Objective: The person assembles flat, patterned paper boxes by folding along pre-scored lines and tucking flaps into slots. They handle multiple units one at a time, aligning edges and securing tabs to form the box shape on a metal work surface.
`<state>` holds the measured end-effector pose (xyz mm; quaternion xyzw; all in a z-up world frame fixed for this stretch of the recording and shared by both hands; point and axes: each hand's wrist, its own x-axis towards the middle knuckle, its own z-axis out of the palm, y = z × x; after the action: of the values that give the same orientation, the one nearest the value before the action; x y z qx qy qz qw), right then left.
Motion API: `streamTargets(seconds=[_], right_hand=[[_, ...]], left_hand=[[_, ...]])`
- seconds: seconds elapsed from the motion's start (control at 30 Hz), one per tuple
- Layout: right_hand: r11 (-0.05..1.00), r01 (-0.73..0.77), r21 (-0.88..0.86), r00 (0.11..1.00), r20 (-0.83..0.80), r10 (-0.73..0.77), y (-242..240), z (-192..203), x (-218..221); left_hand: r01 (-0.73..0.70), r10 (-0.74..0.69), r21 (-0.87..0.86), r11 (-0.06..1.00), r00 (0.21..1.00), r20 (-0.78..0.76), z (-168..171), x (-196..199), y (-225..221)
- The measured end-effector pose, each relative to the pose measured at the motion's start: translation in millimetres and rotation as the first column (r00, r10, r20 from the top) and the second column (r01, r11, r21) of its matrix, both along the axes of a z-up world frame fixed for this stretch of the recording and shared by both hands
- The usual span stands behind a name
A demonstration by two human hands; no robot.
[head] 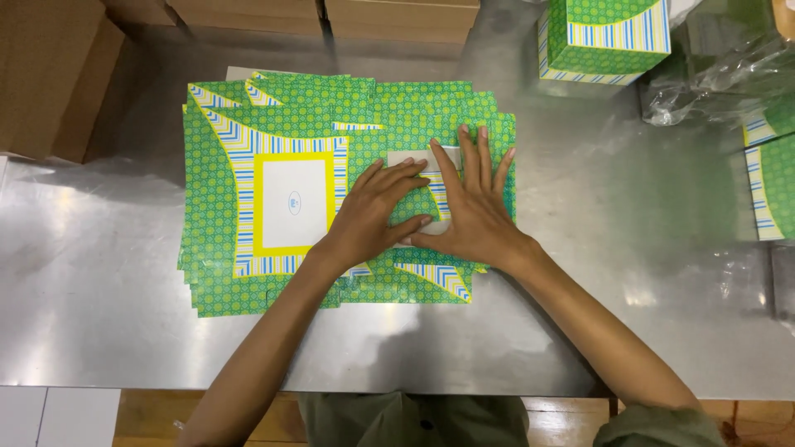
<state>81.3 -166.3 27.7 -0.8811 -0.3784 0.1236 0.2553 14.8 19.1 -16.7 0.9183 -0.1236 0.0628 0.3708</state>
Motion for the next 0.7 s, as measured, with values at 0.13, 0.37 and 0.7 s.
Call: streamTargets(seconds=[0.13, 0.37, 0.7], right_hand=[[1.0, 0.003, -0.007, 1.0, -0.015, -0.003, -4, 2, 2], [0.979, -0.029, -0.201, 0.996, -0.083, 0.012, -32, 18, 11], [0.981, -0.182, -0.065, 0.981, 0.061, 0.186, -49, -11, -10]], left_hand=[[0.013, -0.012, 0.013, 1.0, 1.0, -0.008, 2, 0, 1], [0.024, -0.023, 0.041, 0.999, 0.999, -0.033, 16, 1, -3], [-0.083, 0.069, 0.098, 0.992, 0.988, 0.138, 0, 38, 15]])
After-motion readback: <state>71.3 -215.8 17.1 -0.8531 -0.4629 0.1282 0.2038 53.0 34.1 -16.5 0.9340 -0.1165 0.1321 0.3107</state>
